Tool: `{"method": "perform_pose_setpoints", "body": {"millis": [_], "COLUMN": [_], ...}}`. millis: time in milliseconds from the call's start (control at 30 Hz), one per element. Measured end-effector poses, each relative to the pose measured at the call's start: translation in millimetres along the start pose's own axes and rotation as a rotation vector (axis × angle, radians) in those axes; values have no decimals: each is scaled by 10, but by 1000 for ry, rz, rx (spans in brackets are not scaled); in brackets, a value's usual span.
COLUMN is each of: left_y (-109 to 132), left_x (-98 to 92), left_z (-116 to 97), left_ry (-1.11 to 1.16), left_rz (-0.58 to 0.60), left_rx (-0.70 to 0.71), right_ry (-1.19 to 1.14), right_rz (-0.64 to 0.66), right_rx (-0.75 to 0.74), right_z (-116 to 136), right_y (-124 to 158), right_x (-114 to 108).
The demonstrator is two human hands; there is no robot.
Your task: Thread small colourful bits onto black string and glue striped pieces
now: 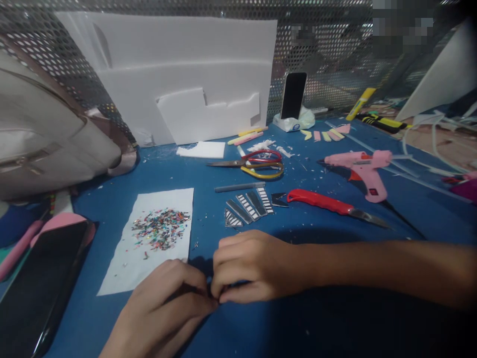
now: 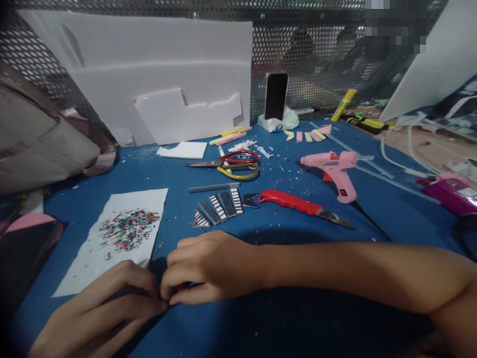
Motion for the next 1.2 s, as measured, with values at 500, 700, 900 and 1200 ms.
{"method": "perform_pose_setpoints", "body": {"millis": [500,700,900,1200], "left_y": [-48,-79,-57,-45], "left_x": [-9,-8,-24,-12], "left_z": [33,36,37,60], "left_ry": [-24,-26,-17,-4], "left_rz": [-36,-59,-64,-46], "left_rx": [-40,-38,-55,-64], "right_ry": [43,14,-5,-43], "right_rz": [7,3,-12,-63], "right_rx": [33,52,64,92], "right_z": [15,-11,-19,-35], "right_y": [-14,-12,2,-13], "right_x": [-20,10,2,-60]}}
Point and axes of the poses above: each hand's wrist, its own y-axis away from the middle knuckle, its own x-axis out of the palm, z = x × y, the point moved 7 cm from there along -y, towards the middle knuckle, and after that the axes turned 3 degrees about -y, right-handed, at the moved point
